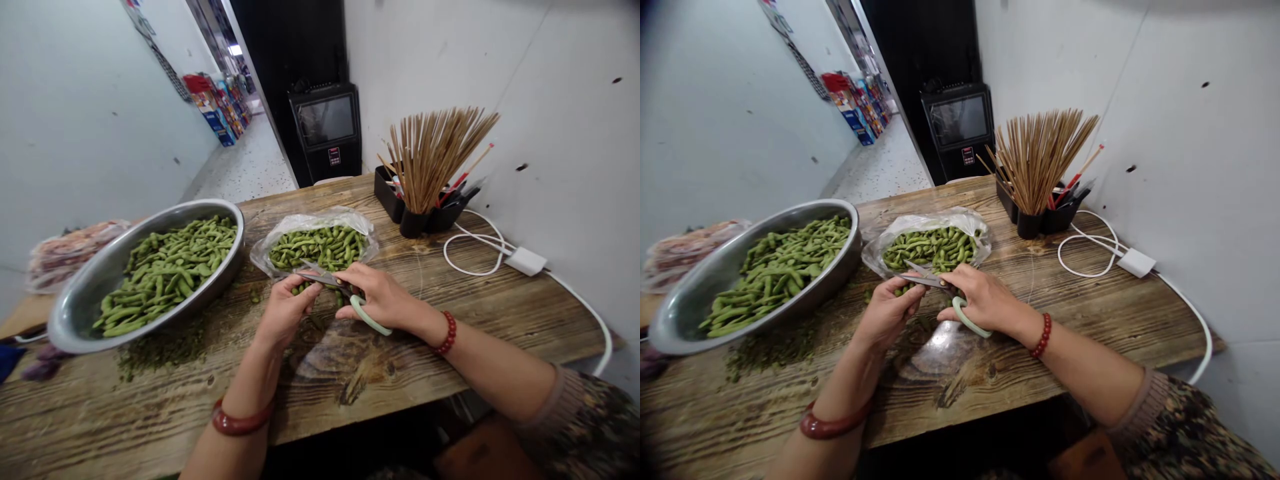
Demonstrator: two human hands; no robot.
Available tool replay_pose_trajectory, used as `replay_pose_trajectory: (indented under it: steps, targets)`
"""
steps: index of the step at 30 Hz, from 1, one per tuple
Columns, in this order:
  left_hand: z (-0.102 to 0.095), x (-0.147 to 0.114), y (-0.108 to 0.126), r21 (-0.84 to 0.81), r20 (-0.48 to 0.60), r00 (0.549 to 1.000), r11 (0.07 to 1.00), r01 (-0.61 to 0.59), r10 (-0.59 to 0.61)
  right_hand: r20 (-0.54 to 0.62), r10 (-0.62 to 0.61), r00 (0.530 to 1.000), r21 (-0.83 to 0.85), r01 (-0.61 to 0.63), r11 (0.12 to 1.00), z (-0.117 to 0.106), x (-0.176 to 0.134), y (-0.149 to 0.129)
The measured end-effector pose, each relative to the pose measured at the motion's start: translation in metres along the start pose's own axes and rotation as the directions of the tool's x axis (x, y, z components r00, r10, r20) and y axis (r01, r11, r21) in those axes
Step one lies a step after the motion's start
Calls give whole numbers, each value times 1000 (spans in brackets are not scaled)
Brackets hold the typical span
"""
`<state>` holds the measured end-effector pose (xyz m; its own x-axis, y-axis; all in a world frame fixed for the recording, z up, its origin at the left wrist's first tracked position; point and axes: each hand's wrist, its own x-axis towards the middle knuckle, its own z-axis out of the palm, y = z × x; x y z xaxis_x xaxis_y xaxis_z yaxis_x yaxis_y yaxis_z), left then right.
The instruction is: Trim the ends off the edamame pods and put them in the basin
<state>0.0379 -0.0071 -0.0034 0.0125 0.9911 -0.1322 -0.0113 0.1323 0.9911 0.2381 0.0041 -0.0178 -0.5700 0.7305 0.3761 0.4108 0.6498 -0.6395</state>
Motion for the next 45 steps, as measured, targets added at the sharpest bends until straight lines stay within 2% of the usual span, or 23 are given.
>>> replay_pose_trajectory:
  steps: [14,23,27,31,35,39,45]
  targets:
    - [-5,3,-4,134,-8,992,983,-125,128,-9,-15,1000,-6,15,1000,-1,-1,2]
    - [-9,6,-5,205,19,986,964,-167,167,5,7,1000,1,-7,1000,-1,-1,-1]
    - [-8,6,-4,249,1,983,952,-179,185,-30,21,999,11,-21,1000,-4,0,0]
    - [-6,5,-1,68,-15,995,993,-96,98,-100,49,994,22,-47,999,-2,2,5]
    - [-5,4,2,-129,18,999,990,-48,51,-135,55,989,25,-52,998,0,2,7]
    - [-6,3,4,-185,29,999,982,-36,42,-109,31,993,8,-31,999,-1,1,5]
    - [-6,3,2,-184,34,999,982,-31,38,-43,-1,999,-38,-1,999,-3,0,-1]
